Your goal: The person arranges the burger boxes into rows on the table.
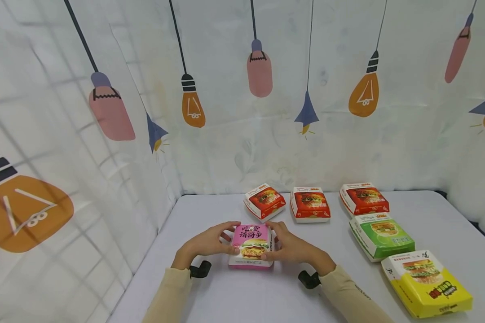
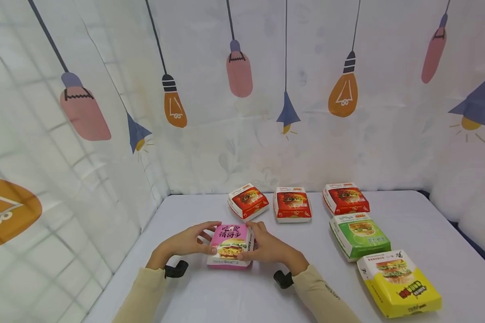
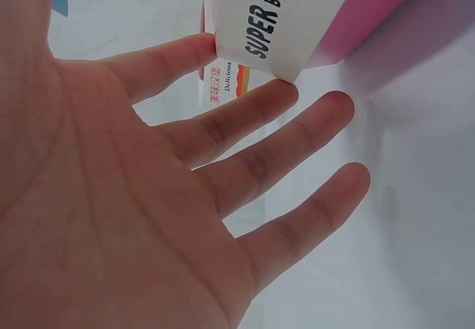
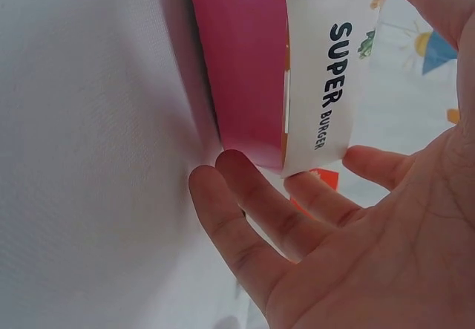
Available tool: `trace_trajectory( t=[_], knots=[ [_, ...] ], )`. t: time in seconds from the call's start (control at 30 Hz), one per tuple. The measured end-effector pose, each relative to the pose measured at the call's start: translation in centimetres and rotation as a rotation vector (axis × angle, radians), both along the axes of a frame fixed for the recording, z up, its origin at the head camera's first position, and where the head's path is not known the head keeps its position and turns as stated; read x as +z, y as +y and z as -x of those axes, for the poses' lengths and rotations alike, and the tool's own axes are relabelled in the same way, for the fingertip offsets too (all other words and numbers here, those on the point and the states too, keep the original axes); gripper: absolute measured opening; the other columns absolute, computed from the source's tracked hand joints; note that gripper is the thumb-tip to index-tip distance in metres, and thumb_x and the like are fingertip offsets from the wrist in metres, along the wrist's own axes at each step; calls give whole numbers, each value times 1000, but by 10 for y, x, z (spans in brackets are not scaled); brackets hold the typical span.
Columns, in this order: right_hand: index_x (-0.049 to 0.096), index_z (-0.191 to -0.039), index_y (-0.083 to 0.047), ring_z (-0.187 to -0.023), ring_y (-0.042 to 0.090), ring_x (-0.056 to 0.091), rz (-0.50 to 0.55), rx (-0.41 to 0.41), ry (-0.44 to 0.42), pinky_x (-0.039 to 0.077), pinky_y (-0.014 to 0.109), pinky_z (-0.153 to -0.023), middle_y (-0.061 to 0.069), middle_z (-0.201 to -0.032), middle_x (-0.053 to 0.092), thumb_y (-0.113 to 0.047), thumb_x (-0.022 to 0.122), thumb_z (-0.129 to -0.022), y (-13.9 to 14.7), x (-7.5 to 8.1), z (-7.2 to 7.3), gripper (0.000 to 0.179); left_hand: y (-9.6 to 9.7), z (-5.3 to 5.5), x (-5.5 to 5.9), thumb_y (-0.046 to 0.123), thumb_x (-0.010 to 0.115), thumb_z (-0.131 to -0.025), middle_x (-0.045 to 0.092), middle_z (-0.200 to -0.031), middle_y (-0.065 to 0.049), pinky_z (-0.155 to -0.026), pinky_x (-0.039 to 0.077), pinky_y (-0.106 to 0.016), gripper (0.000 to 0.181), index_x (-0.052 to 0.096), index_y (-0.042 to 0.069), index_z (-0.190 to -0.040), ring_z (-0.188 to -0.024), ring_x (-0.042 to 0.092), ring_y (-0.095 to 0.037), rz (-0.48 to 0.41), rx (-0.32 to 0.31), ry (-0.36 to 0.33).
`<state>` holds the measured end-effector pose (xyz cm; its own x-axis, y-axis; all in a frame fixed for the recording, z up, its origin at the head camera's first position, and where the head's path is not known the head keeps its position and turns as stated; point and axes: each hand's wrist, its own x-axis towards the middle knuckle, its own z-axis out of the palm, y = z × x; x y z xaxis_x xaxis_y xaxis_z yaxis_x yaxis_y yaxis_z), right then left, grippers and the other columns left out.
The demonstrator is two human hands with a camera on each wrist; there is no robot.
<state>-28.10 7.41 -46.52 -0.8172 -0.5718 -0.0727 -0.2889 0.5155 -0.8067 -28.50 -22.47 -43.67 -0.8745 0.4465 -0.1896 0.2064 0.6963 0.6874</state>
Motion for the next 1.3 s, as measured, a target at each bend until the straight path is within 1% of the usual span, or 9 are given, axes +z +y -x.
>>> trace_trajectory(
  t=[0.17, 0.4, 0.57, 0.7, 0.83, 0.93, 1.03, 1.17, 1.3],
  knots=[
    [20, -162, -14, -120, 24, 49, -19, 4, 10, 51, 39, -90, 10, -143, 37, -54, 80, -83, -1, 2, -1, 107, -2, 0, 1, 47, 83, -82, 55, -147, -3, -92, 56, -47, 90, 40, 22, -157, -124, 59, -27, 6, -12, 2],
    [19, -163, -14, -127, 27, 45, -37, 20, 7, 46, 56, -108, 12, -149, 33, -57, 79, -82, -2, 7, -5, 109, -3, -1, 4, 45, 83, -83, 56, -145, -7, -95, 54, -49, 89, 40, 19, -156, -123, 59, -28, -3, -29, 2],
    [19, -163, -15, -130, 29, 46, -53, 0, 20, 46, 58, -108, 13, -150, 33, -57, 77, -85, 0, 10, -4, 106, -3, -2, 6, 46, 81, -84, 49, -151, -11, -98, 52, -54, 89, 37, 20, -158, -129, 56, -31, 6, 20, 33],
    [22, -162, -16, -132, 30, 50, -27, -76, 28, 51, 56, -102, 14, -153, 34, -54, 72, -90, 7, 15, 0, 96, 2, -2, 9, 45, 76, -90, 49, -152, -11, -102, 49, -57, 79, 41, 20, -156, -130, 56, -30, -21, 104, 120],
    [28, -159, -13, -133, 31, 51, 22, -158, 67, 52, 53, -101, 13, -156, 35, -49, 70, -94, 14, 27, 4, 85, 6, 2, 11, 43, 72, -94, 58, -144, -8, -104, 49, -56, 62, 51, 19, -148, -125, 60, -29, -60, 188, 257],
    [29, -157, -9, -135, 33, 49, 39, -172, 126, 50, 54, -105, 14, -157, 36, -45, 71, -95, 17, 37, 11, 83, 10, 11, 13, 37, 72, -96, 63, -136, -8, -102, 50, -55, 51, 58, 16, -140, -121, 63, -30, -75, 223, 341],
    [29, -157, -5, -136, 37, 48, 14, -180, 189, 46, 57, -109, 17, -156, 37, -38, 70, -97, 15, 46, 26, 80, 15, 27, 18, 31, 73, -96, 67, -129, -9, -98, 52, -53, 42, 62, 15, -133, -117, 65, -31, -65, 239, 388],
    [31, -155, -1, -135, 39, 48, -55, -207, 248, 41, 61, -112, 22, -154, 37, -32, 67, -99, 8, 51, 50, 74, 26, 51, 25, 28, 73, -95, 68, -125, -12, -93, 55, -49, 37, 64, 13, -129, -112, 67, -32, -25, 248, 379],
    [33, -155, -2, -134, 38, 48, -141, -238, 257, 41, 61, -111, 23, -153, 38, -34, 67, -99, -1, 50, 69, 73, 36, 72, 26, 31, 72, -95, 68, -126, -16, -90, 56, -47, 42, 62, 9, -130, -109, 66, -30, 41, 233, 329]
  ],
)
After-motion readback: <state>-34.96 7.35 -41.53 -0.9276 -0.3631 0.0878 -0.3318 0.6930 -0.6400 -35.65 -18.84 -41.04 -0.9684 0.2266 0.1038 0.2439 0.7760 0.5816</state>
